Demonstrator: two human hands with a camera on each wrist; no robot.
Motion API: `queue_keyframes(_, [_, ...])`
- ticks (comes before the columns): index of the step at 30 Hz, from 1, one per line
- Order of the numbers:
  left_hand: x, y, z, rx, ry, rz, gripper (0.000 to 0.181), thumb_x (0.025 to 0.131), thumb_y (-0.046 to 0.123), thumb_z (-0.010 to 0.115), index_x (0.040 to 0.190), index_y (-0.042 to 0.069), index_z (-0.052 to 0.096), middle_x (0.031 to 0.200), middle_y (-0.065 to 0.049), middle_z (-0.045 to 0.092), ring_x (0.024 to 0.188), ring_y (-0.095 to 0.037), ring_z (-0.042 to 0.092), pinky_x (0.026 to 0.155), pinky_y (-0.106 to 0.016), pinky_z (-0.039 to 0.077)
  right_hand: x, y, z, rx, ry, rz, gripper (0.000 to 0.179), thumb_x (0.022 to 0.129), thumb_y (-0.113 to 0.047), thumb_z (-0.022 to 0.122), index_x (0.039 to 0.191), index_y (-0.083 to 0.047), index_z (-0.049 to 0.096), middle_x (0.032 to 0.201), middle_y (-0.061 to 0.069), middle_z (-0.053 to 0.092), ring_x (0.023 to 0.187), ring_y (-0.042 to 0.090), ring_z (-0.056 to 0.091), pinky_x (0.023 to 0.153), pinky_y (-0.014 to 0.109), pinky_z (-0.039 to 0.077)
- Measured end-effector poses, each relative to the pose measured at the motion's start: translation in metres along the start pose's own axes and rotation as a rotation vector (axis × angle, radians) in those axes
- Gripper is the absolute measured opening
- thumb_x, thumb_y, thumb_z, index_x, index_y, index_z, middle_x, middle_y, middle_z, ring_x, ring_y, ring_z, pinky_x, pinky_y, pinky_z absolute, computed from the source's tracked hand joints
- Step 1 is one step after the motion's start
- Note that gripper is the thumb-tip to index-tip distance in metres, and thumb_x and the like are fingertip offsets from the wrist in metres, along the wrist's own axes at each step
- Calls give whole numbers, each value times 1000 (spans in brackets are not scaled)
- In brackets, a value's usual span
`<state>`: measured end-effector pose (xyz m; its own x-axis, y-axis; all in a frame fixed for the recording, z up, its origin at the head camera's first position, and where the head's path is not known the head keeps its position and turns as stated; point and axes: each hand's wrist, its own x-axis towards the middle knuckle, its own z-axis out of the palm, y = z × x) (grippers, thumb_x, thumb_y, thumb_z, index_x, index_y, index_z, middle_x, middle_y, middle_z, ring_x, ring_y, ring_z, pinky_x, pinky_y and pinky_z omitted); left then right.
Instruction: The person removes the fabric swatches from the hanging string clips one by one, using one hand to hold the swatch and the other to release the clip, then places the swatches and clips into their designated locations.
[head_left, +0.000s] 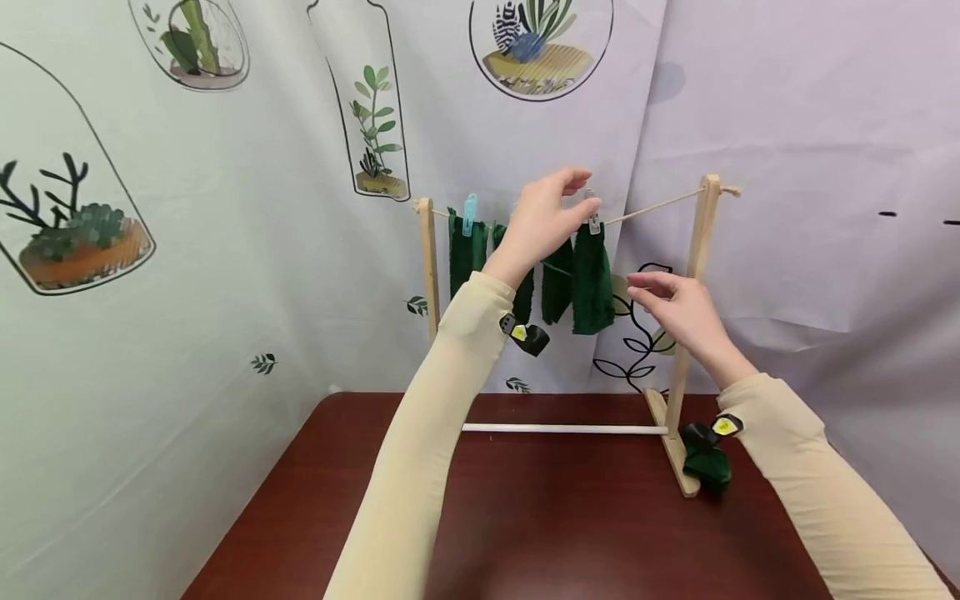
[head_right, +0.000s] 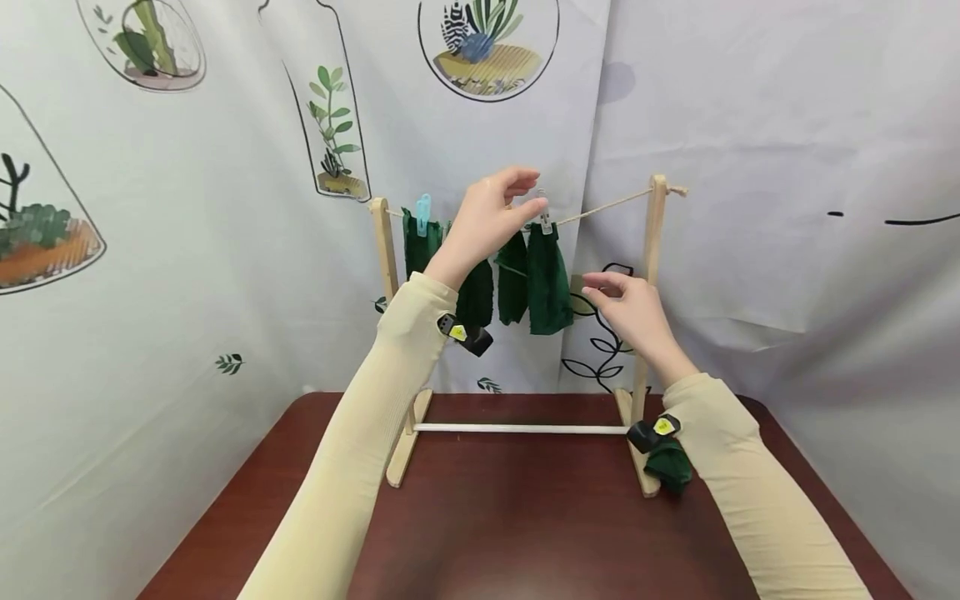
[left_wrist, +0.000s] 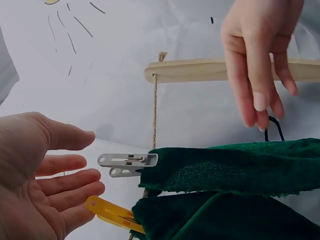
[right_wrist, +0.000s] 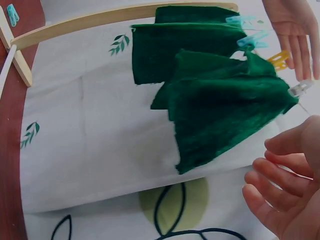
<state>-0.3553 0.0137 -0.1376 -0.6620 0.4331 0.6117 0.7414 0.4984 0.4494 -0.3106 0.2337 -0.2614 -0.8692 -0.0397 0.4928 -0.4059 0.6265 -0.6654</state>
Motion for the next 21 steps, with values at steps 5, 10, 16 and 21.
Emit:
queue_keyframes(5, [6,-5,5,25,-29,-34,49,101,28,63,145,9,53,144,-4,57,131,-10,52,104,-19,41,5,3,12,28,-3,5,47,102,-41,59,136,-8,63,132,16,64,116,32,60,90,43,49])
queue_keyframes(10, [10,-8,12,68,-80,-50,51,102,30,61,147,10,51,146,-3,55,131,-11,52,104,-20,42,9,2,20,49,11,1,52,101,-46,59,139,-10,61,132,14,64,118,30,60,92,47,48])
queue_keyframes(16, [10,-13,13,68,-96,-75,50,103,31,61,147,11,52,145,-3,56,130,-11,53,102,-20,44,13,-3,23,77,-2,-13,55,101,-46,58,141,-8,60,133,15,63,116,28,60,84,30,48])
queue_keyframes(21, [7,-16,13,21,-97,-58,48,102,28,62,145,9,54,143,-4,57,127,-12,56,100,-20,46,10,-5,22,115,-7,14,52,101,-45,60,136,-8,64,129,15,65,104,15,60,78,21,48])
